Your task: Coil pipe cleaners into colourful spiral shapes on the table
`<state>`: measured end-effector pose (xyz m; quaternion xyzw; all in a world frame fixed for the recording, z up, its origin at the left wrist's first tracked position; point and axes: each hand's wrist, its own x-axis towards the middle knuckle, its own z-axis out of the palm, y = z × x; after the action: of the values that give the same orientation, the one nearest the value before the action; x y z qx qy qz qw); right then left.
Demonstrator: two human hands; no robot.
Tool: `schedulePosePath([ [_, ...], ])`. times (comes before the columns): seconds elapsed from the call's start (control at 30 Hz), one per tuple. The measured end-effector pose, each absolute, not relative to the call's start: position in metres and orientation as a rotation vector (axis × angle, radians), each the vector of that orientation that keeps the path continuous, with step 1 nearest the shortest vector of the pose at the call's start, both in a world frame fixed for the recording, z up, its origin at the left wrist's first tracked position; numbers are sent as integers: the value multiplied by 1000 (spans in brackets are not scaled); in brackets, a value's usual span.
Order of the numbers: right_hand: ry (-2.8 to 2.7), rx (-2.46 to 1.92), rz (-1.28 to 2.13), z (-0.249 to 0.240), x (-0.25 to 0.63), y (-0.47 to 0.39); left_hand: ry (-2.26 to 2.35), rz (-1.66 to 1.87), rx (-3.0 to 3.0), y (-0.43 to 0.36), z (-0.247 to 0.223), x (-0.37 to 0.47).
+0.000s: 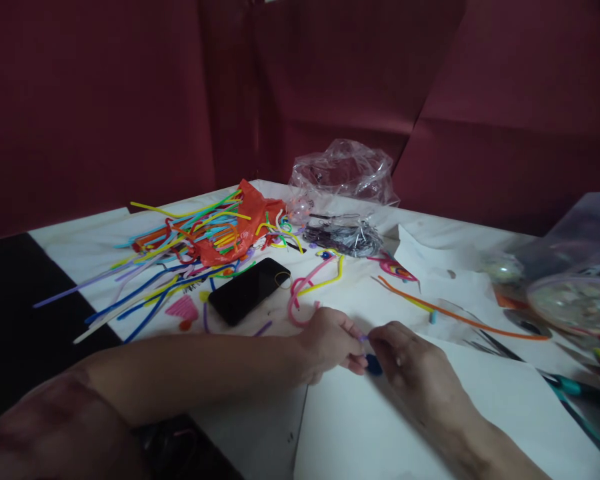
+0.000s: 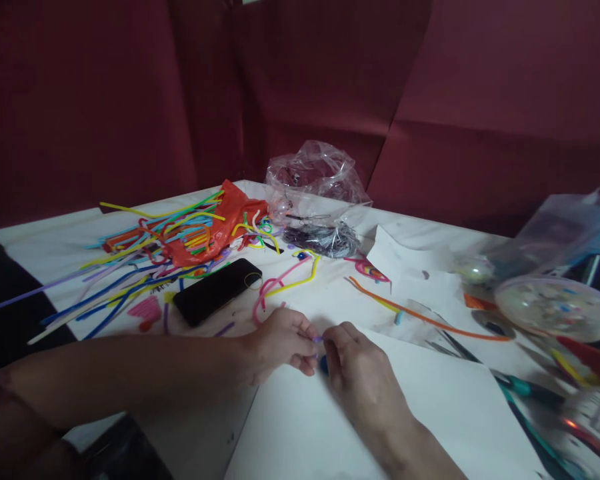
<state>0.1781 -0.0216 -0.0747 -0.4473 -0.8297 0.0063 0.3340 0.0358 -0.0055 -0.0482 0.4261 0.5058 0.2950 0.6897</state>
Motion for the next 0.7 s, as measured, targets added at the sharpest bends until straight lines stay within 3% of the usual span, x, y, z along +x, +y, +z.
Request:
schedulePosePath([
  [0.4, -2055, -1367, 337, -78, 177, -22, 1140, 667, 1017, -12, -59, 38],
  [0.57, -2181, -1353, 274, -78, 183, -18, 1127, 548, 1335, -6, -63, 26],
  [0.7, -2207, -1357, 217, -81, 189, -16, 1143, 669, 1669, -4, -66, 16],
])
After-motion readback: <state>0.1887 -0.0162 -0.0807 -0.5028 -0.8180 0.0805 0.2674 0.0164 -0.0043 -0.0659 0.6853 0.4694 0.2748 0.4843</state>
